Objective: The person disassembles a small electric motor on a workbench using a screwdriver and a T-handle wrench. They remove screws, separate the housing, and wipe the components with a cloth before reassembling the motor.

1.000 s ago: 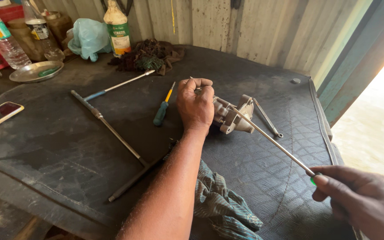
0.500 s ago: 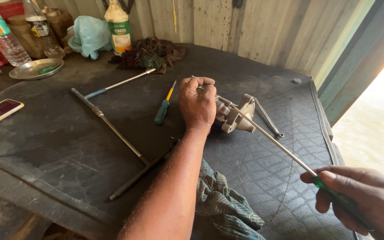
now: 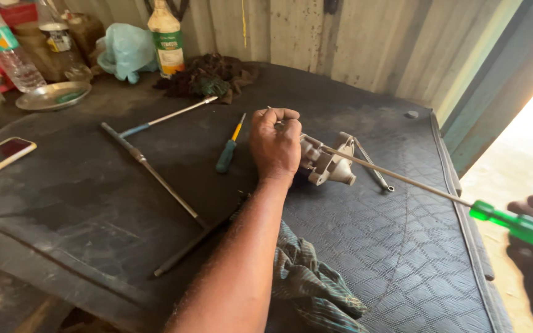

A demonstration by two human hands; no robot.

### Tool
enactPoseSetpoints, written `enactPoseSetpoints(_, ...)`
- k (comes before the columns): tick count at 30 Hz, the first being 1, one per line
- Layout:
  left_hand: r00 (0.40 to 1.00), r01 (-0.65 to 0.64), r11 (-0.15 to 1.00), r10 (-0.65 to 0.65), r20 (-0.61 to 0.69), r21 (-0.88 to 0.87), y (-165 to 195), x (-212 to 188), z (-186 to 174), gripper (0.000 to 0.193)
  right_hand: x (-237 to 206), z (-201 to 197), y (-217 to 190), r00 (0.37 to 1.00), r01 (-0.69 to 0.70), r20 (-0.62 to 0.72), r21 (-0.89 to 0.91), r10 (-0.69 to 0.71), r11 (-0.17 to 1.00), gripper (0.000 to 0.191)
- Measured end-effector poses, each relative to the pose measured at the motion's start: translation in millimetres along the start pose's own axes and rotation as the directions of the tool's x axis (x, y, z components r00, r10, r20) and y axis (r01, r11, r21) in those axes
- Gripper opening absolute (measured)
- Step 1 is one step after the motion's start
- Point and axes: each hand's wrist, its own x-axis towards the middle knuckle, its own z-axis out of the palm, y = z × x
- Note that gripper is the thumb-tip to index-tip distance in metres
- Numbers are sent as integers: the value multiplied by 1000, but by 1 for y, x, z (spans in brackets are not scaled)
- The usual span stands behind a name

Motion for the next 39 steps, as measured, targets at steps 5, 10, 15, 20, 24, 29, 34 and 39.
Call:
enactPoseSetpoints(5, 996, 85, 994, -83, 26, -76, 3, -1, 1, 11, -36, 12, 26, 901, -383, -70, 339, 429, 859, 39)
enactPoseSetpoints(10, 996, 89, 993, -87, 26, -77, 7, -2, 0, 10, -39, 10, 1, 842, -450, -50, 483, 537, 751, 41)
enactPoseSetpoints(15, 990, 137, 988, -135, 36, -73, 10, -2, -2, 13, -32, 17, -44, 791, -459, -122, 531, 600, 712, 31)
enactPoseSetpoints(20, 990, 136, 989, -133, 48, -54, 10, 0, -1, 13, -21, 13, -58, 750, -607, -57, 339, 659, 719, 36)
enactPoseSetpoints(24, 996, 76, 994, -73, 43, -78, 8, 0, -2, 13, -34, 22, -61, 810, -540, -204, 102, 549, 835, 35)
enactPoseSetpoints(29, 987, 155, 983, -150, 57, -93, 10, 0, -3, 14, -38, 24, -61, 913, -321, -193, 202, 359, 925, 46)
enactPoseSetpoints(34, 984, 169, 983, -165, 62, -76, 13, 0, -3, 14, -29, 18, -55, 781, -574, -183, 167, 597, 802, 33)
enactPoseSetpoints(39, 979, 188, 981, -183, 84, -55, 14, 0, -4, 15, -40, 24, -63, 921, -287, -256, 66, 294, 956, 39)
